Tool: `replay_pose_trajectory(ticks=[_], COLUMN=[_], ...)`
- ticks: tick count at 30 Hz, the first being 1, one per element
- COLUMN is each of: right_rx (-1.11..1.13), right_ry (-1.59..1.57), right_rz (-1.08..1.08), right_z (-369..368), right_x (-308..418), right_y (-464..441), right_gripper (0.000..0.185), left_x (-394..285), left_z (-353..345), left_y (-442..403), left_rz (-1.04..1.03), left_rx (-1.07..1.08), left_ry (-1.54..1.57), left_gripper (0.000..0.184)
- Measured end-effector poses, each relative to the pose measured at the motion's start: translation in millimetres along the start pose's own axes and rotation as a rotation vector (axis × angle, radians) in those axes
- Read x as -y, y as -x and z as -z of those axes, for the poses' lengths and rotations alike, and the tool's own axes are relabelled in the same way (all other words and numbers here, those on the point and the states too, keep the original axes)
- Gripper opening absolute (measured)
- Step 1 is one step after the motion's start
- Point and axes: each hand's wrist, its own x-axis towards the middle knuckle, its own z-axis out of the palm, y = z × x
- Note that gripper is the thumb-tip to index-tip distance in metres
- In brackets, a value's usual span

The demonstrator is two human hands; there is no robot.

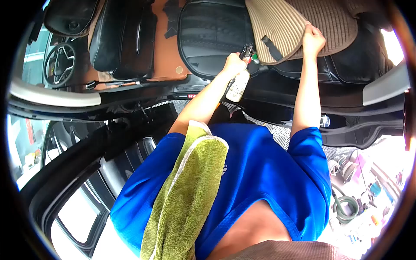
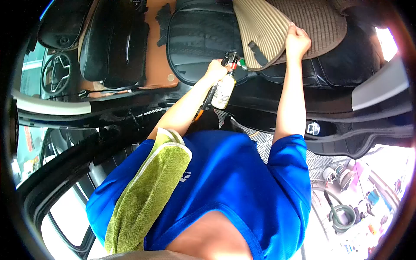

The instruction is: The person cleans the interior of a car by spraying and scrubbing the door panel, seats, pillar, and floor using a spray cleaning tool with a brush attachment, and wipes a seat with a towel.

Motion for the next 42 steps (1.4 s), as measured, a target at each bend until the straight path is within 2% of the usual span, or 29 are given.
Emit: replay_pose_trajectory(ticks=[2,3,6,7,8,10,13,15,18,19,20,23,25,27,29,31,35,37,39,40,42], right_rx=[0.012,0.01,0.025,0.029,0.026,0.025,0.03,0.021,0.011,0.01,0.027,0.071,0.06,0.071,0.049,0.066,0.078,0.096,0.111,0.118,0.121], right_ry=[-0.003,-0.003,-0.011,-0.013,-0.016,-0.02,-0.069,-0.043,0.006,0.013,0.026,0.025,0.059,0.065,0.047,0.044,0.094,0.118,0.134,0.202,0.257], right_rz=[-0.031,-0.029,-0.038,-0.037,-0.041,-0.045,-0.113,-0.079,-0.022,-0.021,-0.023,-0.035,-0.011,-0.015,-0.001,0.005,0.043,0.058,0.081,0.097,0.108], right_z=[0.8,0.8,0.4,0.2,-0.2,0.4,2.0,1.2,0.7,2.3,3.7,5.8,4.4,4.4,3.5,3.8,2.8,2.7,-0.3,-0.3,1.2], right_x=[4.6,5.1,3.8,3.5,3.3,7.7,16.5,11.8,10.0,11.0,13.5,13.6,9.8,11.0,12.9,9.5,7.2,4.8,3.9,4.0,9.4], right_y=[0.5,0.7,1.1,1.3,1.4,2.4,4.6,3.3,2.4,1.9,2.2,3.3,1.7,2.3,3.7,3.5,2.4,2.4,0.0,-0.5,0.4], right_gripper=[0.021,0.021,0.021,0.021,0.022,0.022,0.023,0.024,0.024,0.024,0.025,0.025,0.025,0.025,0.024,0.024,0.025,0.026,0.026,0.027,0.027], left_x=[-0.9,18.9,44.7,44.6,68.1,55.4,60.8,53.0,35.3,31.9,41.4,44.9,28.5,50.6,46.7,37.2,77.4,68.2,63.0,59.7,51.8], left_z=[16.8,26.0,80.4,98.4,117.4,138.8,139.9,118.1,71.7,50.8,35.3,-5.1,-1.1,0.6,26.0,58.8,95.4,94.4,83.0,73.7,54.7], left_y=[20.2,17.0,42.8,58.0,56.4,84.2,88.2,92.1,87.1,82.6,65.8,51.2,71.5,78.8,104.4,132.2,148.2,160.3,164.5,164.7,159.4], left_rz=[-0.062,-0.165,-0.135,-0.077,-0.223,-0.139,-0.15,-0.249,-0.124,-0.168,-0.214,-0.312,-0.305,-0.515,-0.257,-0.126,-0.132,-0.073,-0.143,-0.064,-0.111], left_rx=[-0.031,-0.117,-0.293,-0.355,-0.469,-0.621,-0.624,-0.588,-0.337,-0.322,-0.181,0.003,0.166,0.019,-0.046,-0.157,-0.553,-0.565,-0.479,-0.373,-0.177], left_ry=[-0.082,-0.179,-0.347,-0.34,-0.418,-0.458,-0.448,-0.483,-0.385,-0.352,-0.247,-0.192,-0.256,-0.333,-0.33,-0.308,-0.37,-0.398,-0.449,-0.416,-0.374], left_gripper=[0.03,0.035,0.042,0.043,0.039,0.032,0.033,0.033,0.032,0.031,0.041,0.025,0.026,0.029,0.03,0.035,0.044,0.045,0.044,0.042,0.038])
